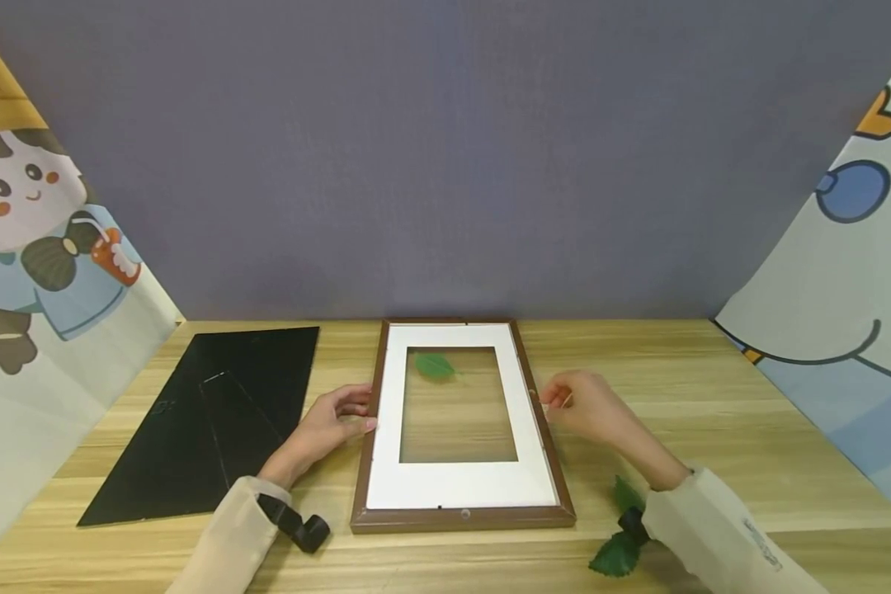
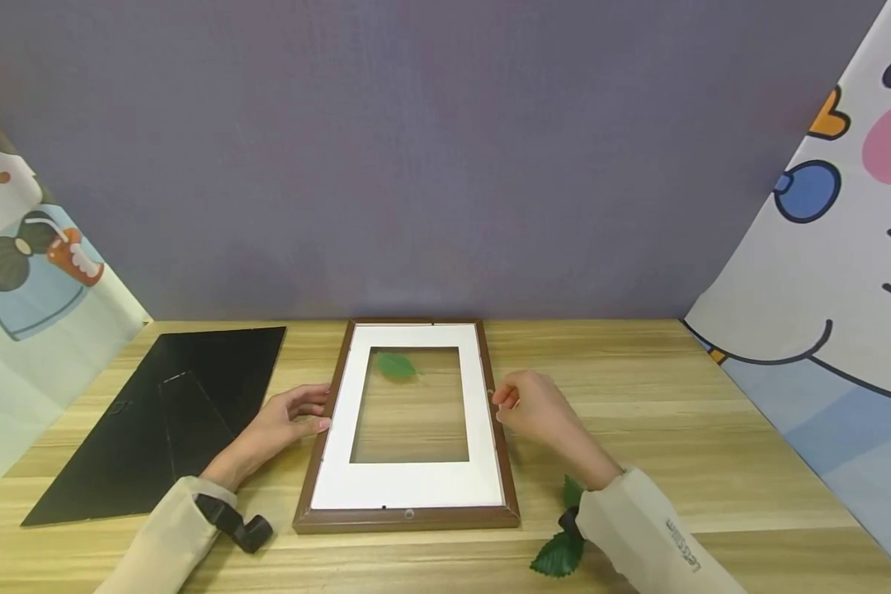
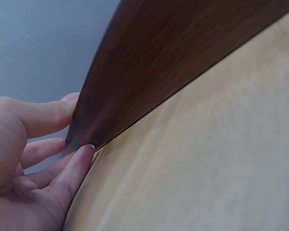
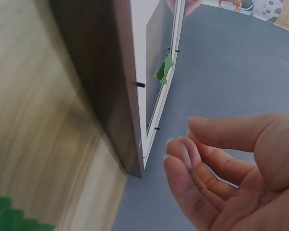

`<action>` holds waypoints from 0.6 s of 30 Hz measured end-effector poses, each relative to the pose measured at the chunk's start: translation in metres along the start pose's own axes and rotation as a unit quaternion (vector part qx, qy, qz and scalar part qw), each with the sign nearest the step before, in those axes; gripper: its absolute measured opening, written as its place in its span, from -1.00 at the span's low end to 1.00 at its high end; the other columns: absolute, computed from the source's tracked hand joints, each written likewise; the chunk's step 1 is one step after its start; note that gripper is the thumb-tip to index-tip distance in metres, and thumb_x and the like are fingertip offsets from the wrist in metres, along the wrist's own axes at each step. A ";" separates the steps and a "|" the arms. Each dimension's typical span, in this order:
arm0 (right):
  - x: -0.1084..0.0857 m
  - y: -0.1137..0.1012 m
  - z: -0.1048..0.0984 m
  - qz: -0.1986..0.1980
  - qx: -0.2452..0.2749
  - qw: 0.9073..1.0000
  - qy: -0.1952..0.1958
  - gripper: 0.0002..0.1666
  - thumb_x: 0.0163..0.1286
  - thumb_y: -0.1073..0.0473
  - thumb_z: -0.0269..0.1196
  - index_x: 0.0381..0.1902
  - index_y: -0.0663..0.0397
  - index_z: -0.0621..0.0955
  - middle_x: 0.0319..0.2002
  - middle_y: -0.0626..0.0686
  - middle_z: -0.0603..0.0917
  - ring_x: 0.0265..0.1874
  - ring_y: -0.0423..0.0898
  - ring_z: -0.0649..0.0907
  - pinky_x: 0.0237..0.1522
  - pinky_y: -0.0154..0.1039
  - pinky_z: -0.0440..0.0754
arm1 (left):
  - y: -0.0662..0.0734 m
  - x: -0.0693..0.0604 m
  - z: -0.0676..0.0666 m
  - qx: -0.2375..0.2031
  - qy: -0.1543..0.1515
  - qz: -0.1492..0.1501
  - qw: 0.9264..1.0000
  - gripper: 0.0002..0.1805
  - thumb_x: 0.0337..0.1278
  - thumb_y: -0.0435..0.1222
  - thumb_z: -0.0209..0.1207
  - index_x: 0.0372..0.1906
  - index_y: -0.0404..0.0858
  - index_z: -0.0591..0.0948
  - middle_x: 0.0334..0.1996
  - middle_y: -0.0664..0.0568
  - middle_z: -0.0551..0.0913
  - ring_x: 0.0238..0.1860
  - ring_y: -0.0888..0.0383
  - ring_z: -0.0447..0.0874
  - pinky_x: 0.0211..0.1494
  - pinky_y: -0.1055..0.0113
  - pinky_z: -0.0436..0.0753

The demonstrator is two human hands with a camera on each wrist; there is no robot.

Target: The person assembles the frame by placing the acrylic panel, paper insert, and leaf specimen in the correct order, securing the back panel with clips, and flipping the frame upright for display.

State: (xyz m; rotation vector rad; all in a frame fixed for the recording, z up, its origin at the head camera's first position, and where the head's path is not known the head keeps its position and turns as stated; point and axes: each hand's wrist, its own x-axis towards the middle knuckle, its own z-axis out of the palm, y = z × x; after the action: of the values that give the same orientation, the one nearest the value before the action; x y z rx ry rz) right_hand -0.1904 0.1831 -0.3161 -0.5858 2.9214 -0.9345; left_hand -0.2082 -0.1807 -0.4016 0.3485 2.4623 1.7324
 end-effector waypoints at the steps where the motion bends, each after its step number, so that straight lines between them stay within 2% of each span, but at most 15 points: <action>1: -0.002 0.001 -0.001 -0.004 0.000 1.000 0.000 -0.90 0.07 0.45 0.27 -0.39 0.29 0.62 -0.46 0.05 0.62 -0.44 -0.13 0.57 -0.41 -0.33 0.54 | 0.000 0.000 0.000 0.001 0.000 0.001 1.000 -0.36 0.08 -0.41 0.27 0.28 -0.52 0.34 0.14 -0.40 0.47 0.07 -0.16 0.52 -0.09 0.45 0.56; 13: -0.028 0.021 -0.006 0.009 -0.018 1.000 0.010 -0.90 0.08 0.42 0.34 -0.40 0.25 0.62 -0.45 0.02 0.63 -0.43 -0.16 0.57 -0.40 -0.34 0.56 | 0.000 0.000 0.000 0.009 0.006 -0.005 1.000 -0.35 0.07 -0.40 0.28 0.28 -0.49 0.35 0.14 -0.38 0.48 0.06 -0.14 0.52 -0.08 0.45 0.56; 18: -0.040 0.029 -0.011 0.032 -0.028 0.999 0.003 -0.91 0.12 0.38 0.33 -0.37 0.22 0.63 -0.44 0.01 0.64 -0.43 -0.15 0.59 -0.40 -0.29 0.57 | -0.002 0.000 0.000 0.008 0.004 -0.005 1.000 -0.35 0.09 -0.40 0.28 0.29 -0.48 0.34 0.14 -0.38 0.47 0.06 -0.12 0.52 -0.08 0.44 0.56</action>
State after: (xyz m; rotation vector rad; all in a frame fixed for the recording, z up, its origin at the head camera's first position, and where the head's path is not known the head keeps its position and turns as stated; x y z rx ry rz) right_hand -0.1646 0.2251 -0.3276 -0.4882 2.9601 -0.8511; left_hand -0.2087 -0.1808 -0.4032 0.3302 2.4810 1.7147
